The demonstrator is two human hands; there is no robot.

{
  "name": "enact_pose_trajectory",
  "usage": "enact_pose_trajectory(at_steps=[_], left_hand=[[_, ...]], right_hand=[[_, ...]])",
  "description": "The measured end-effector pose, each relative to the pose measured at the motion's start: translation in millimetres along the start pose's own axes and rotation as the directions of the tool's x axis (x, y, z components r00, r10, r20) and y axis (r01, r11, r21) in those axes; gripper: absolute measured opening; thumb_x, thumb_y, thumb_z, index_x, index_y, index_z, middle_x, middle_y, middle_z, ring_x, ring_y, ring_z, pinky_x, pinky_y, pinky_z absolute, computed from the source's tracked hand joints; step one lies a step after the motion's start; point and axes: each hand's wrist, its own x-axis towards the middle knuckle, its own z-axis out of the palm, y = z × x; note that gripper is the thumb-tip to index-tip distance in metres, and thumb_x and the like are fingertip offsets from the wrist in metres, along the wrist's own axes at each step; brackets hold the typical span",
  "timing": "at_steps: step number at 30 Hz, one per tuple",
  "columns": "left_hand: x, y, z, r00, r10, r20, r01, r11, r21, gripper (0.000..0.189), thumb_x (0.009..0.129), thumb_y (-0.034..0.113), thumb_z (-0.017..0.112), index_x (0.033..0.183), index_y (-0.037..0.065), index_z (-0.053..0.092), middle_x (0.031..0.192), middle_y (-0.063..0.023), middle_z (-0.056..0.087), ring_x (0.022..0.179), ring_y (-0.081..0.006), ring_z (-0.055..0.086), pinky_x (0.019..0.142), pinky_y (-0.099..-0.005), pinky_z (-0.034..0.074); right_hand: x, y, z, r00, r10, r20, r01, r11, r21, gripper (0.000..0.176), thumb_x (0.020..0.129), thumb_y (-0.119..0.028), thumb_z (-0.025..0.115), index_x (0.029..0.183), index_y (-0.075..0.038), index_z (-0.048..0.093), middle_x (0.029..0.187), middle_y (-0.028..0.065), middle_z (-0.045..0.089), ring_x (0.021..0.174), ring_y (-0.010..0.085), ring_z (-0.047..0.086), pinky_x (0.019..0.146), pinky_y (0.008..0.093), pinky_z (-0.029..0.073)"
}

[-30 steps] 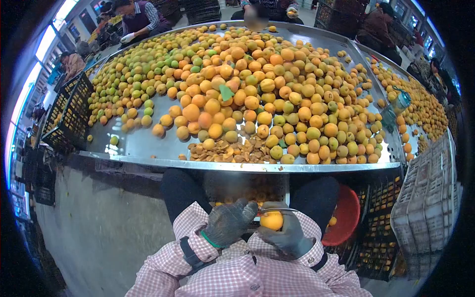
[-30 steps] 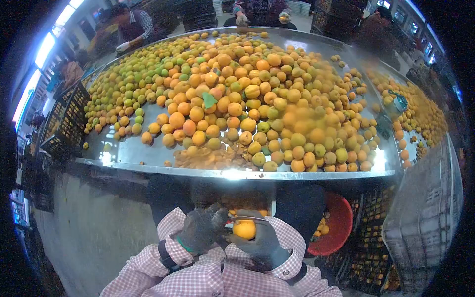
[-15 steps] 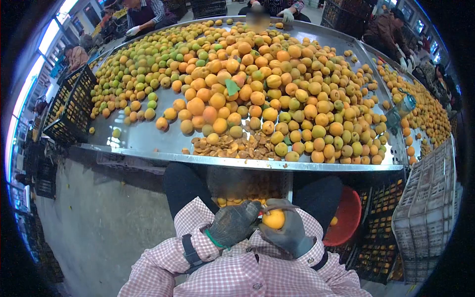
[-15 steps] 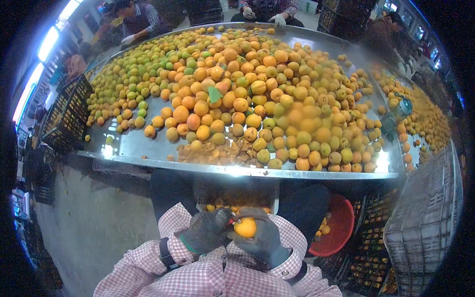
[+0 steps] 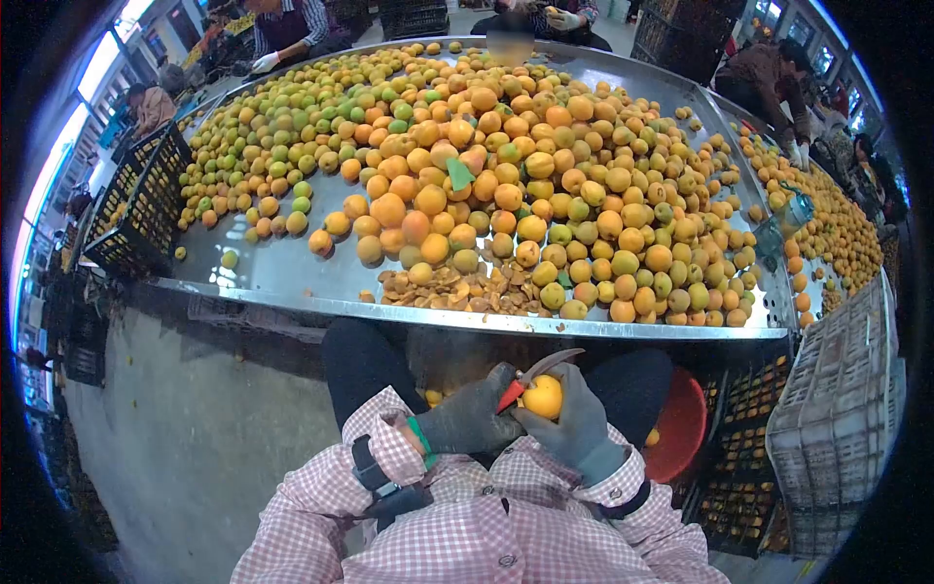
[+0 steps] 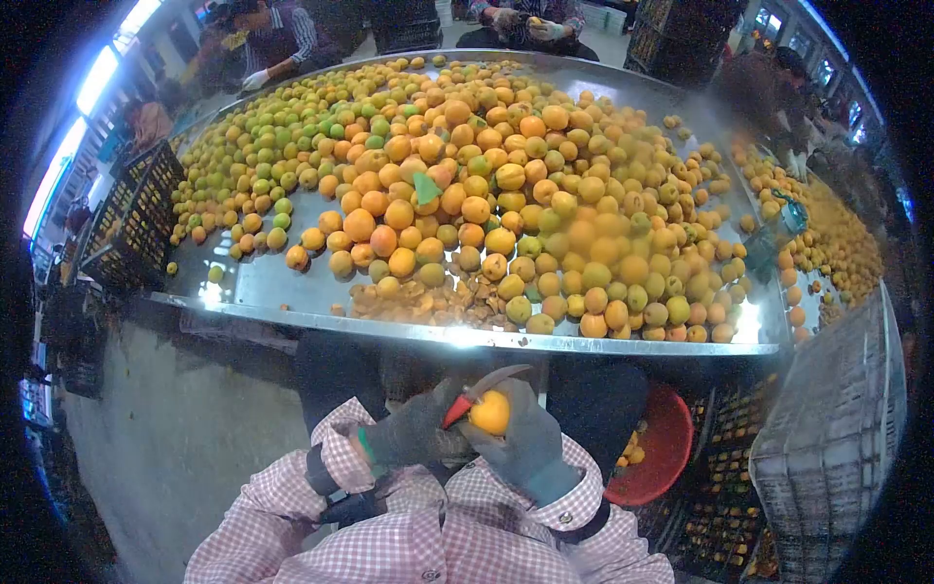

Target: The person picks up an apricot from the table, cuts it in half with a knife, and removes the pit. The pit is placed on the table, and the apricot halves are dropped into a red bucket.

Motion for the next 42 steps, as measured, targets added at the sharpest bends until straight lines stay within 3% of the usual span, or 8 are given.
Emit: enact_pose_trajectory(at_steps=[9,11,13,14,15,21,26,42], left_hand=[[17,13,-8,0.998,0.06,-0.015,-0.061,0.903,-0.426,0.05,0.072,0.028,0.075,0.105,0.002,0.048,0.089,-0.0081,0.054,0.077,-0.0153,0.053,0.067,-0.0324,0.046],[14,26,-35,0.974,-0.206,0.093,0.226,0.858,-0.462,0.049,0.074,0.022,0.074,0.111,0.003,0.048,0.086,-0.0064,0.054,0.076,-0.0134,0.052,0.068,-0.0304,0.047],[8,38,-51,0.979,-0.1,-0.176,0.005,0.882,-0.471,0.06,0.075,0.017,0.074,0.125,0.005,0.044,0.09,-0.007,0.059,0.08,-0.0165,0.057,0.07,-0.0298,0.049],[10,31,-50,0.979,0.011,-0.203,-0.107,0.877,-0.469,0.063,0.075,0.018,0.075,0.127,0.005,0.043,0.095,-0.0091,0.06,0.083,-0.0187,0.06,0.071,-0.0307,0.05],[10,29,-48,0.966,0.119,-0.23,-0.215,0.86,-0.462,0.066,0.074,0.018,0.075,0.129,0.005,0.041,0.1,-0.0112,0.061,0.086,-0.0208,0.062,0.072,-0.0315,0.05],[1,55,-36,0.979,0.117,-0.166,-0.091,0.984,0.155,0.051,0.079,0.028,0.07,0.122,0.007,0.05,0.094,-0.0158,0.065,0.081,-0.0312,0.066,0.069,-0.0374,0.053],[-7,41,-21,0.942,0.247,-0.226,-0.213,0.963,0.164,0.043,0.081,0.031,0.066,0.116,0.008,0.056,0.089,-0.0154,0.066,0.075,-0.031,0.066,0.064,-0.0388,0.052],[-20,36,-17,0.995,0.086,-0.059,-0.064,0.952,0.298,0.044,0.077,0.029,0.067,0.116,0.011,0.056,0.078,-0.0145,0.065,0.065,-0.0309,0.064,0.058,-0.0402,0.051]], right_hand=[[13,-6,-19,0.999,-0.022,0.031,-0.002,0.787,0.617,0.051,0.074,-0.013,0.073,0.116,-0.003,0.046,0.108,0.0085,0.051,0.099,0.0189,0.054,0.09,0.03,0.043],[10,16,-20,0.992,0.015,-0.123,0.031,0.933,0.359,0.053,0.074,-0.013,0.073,0.118,-0.004,0.044,0.108,0.0094,0.051,0.099,0.0199,0.055,0.088,0.0313,0.045],[9,26,-27,0.959,0.005,-0.284,0.015,0.998,0.067,0.056,0.074,-0.013,0.073,0.12,-0.005,0.043,0.109,0.0102,0.052,0.099,0.0209,0.056,0.086,0.0326,0.047],[8,25,-33,0.973,0.186,-0.137,-0.059,0.772,0.633,0.059,0.074,-0.014,0.074,0.122,-0.005,0.042,0.109,0.0111,0.053,0.097,0.0218,0.057,0.083,0.0339,0.049],[6,22,-38,0.966,0.245,0.088,-0.152,0.255,0.955,0.062,0.073,-0.014,0.074,0.124,-0.005,0.04,0.11,0.0121,0.053,0.096,0.0227,0.059,0.08,0.0352,0.051],[7,9,-27,0.994,0.096,-0.052,0.012,0.379,0.925,0.063,0.065,-0.01,0.08,0.116,-0.006,0.043,0.113,0.0122,0.055,0.105,0.0262,0.058,0.088,0.0387,0.051],[6,9,-29,0.995,0.003,-0.104,0.083,0.575,0.814,0.064,0.063,-0.01,0.082,0.114,-0.005,0.044,0.11,0.013,0.057,0.108,0.0262,0.056,0.095,0.0403,0.045],[3,-12,-28,0.998,-0.064,-0.009,0.036,0.442,0.896,0.063,0.064,-0.02,0.083,0.113,-0.002,0.046,0.108,0.0129,0.057,0.1,0.0207,0.057,0.089,0.0353,0.048]])
